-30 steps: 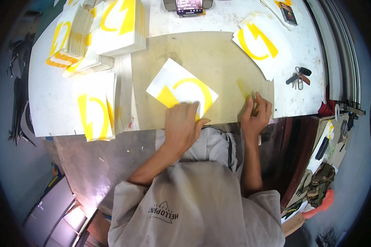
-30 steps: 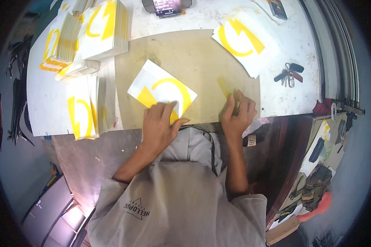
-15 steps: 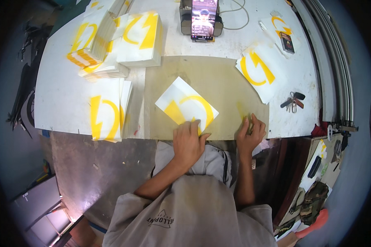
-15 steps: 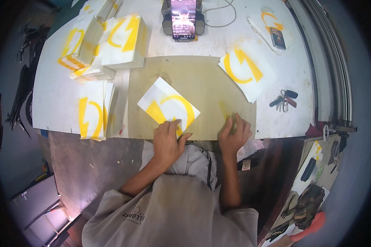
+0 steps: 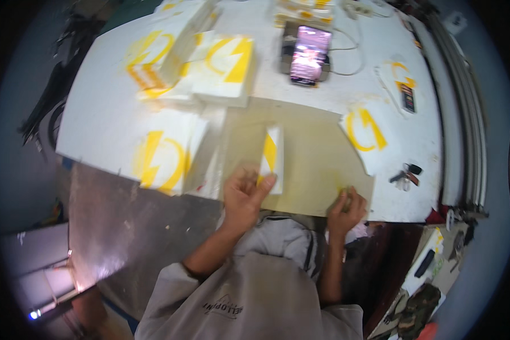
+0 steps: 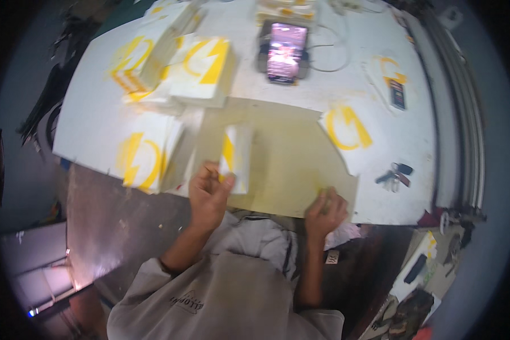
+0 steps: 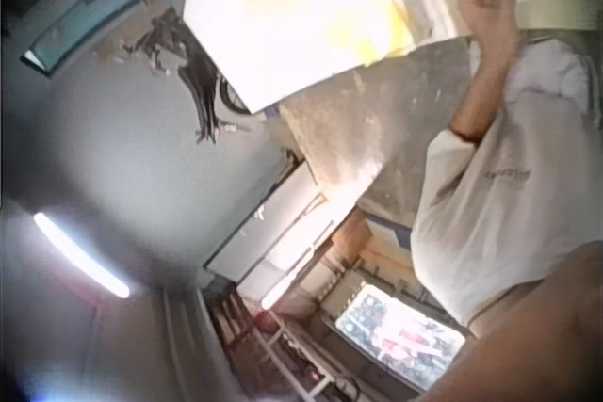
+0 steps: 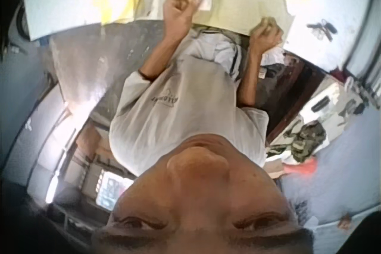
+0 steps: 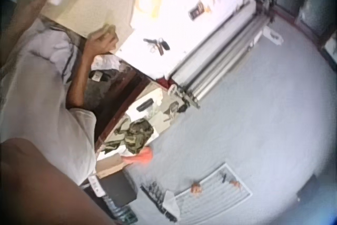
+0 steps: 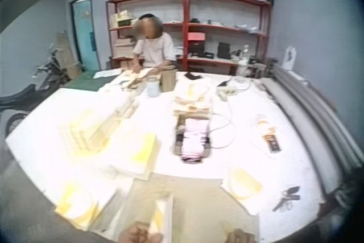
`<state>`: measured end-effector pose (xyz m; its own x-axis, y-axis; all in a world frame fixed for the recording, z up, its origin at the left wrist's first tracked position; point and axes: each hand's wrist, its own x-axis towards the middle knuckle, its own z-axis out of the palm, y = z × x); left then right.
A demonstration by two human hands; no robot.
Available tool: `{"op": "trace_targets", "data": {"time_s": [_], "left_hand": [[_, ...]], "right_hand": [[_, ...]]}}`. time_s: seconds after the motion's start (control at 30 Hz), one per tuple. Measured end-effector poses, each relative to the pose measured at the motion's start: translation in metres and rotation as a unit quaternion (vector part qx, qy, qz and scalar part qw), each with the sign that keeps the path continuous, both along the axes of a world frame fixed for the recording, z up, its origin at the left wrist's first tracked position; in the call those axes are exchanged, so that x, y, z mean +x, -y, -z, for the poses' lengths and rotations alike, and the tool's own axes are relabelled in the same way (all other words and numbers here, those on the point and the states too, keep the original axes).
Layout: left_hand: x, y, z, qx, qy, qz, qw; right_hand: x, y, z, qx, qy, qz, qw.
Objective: The person repeatedly folds white paper sheets with yellow printed designs in half, then unfolds them and places them into a stack. The person uses a small plastic scraper to press along the fold lines. A smartphone is visible on the table.
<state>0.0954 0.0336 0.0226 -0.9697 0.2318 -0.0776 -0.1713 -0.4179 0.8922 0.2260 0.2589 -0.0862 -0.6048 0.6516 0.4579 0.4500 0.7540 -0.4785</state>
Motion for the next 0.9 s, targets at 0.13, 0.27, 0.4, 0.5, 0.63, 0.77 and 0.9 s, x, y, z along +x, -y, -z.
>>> {"op": "trace_targets", "data": {"time_s": [0.13, 0.27, 0.4, 0.5, 0.63, 0.77, 0.9], "left_hand": [[-0.034, 0.043, -0.081, -0.041, -0.211, -0.11, 0.97], [-0.072, 0.131, -0.105, -0.456, -0.442, 0.03, 0.772], [-0.075, 0.184, -0.098, -0.682, -0.407, 0.091, 0.6], [-0.064, 0.209, -0.088, -0.707, -0.348, 0.115, 0.604], [-0.056, 0.211, -0.084, -0.679, -0.334, 0.105, 0.645], [-0.054, 0.204, -0.081, -0.671, -0.336, 0.12, 0.65], [-0.062, 0.217, -0.076, -0.669, -0.371, 0.078, 0.639]], "right_hand": [[0.003, 0.002, -0.002, -0.007, 0.006, 0.015, 1.0], [0.006, 0.004, -0.008, -0.045, 0.027, 0.012, 0.999], [0.007, 0.002, -0.015, -0.054, 0.033, -0.011, 0.998], [0.01, -0.01, -0.011, -0.038, 0.026, -0.047, 0.998], [0.004, -0.023, -0.02, 0.029, 0.065, -0.073, 0.995], [-0.013, -0.037, -0.034, 0.033, 0.049, -0.077, 0.995], [-0.025, -0.038, -0.046, 0.019, 0.029, -0.098, 0.995]]}}
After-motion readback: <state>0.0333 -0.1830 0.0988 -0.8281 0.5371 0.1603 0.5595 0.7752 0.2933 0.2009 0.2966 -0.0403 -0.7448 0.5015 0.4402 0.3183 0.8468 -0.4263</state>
